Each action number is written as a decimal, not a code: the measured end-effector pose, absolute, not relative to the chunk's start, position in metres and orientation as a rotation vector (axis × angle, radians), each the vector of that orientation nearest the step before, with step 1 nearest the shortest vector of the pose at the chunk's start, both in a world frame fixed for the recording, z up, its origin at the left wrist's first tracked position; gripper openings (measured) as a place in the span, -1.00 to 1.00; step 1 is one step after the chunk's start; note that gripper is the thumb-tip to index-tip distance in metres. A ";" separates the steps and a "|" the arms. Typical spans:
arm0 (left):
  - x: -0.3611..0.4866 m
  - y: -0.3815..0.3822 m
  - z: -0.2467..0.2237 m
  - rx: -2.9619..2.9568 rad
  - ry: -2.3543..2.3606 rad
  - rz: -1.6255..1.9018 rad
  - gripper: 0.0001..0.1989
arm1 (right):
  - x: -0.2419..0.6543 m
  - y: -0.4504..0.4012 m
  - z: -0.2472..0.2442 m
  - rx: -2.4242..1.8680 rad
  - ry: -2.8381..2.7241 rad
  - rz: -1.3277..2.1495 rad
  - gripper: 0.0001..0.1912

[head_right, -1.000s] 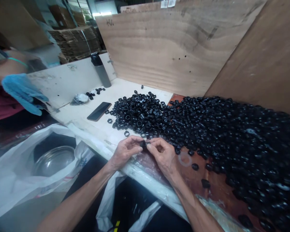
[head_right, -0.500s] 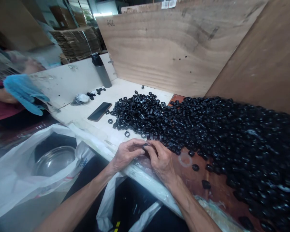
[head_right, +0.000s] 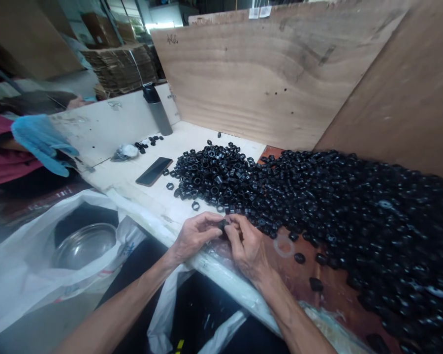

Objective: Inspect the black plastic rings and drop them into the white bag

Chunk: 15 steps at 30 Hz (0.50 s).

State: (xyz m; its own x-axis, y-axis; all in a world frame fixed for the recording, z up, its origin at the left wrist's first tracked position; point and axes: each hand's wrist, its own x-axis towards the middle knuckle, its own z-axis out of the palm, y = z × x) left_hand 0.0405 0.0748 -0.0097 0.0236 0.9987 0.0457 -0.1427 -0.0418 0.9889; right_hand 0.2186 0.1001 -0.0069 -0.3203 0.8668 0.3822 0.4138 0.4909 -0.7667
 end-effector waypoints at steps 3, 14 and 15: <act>0.041 0.075 -0.010 1.108 1.058 1.323 -0.74 | 0.219 0.099 -0.003 -1.009 -1.994 0.683 -0.76; 0.039 0.077 -0.012 1.108 1.098 1.330 -0.72 | 0.218 0.099 0.000 -1.050 -1.955 0.755 -0.78; 0.039 0.077 -0.012 1.110 1.091 1.327 -0.72 | 0.218 0.099 0.000 -1.036 -1.935 0.764 -0.85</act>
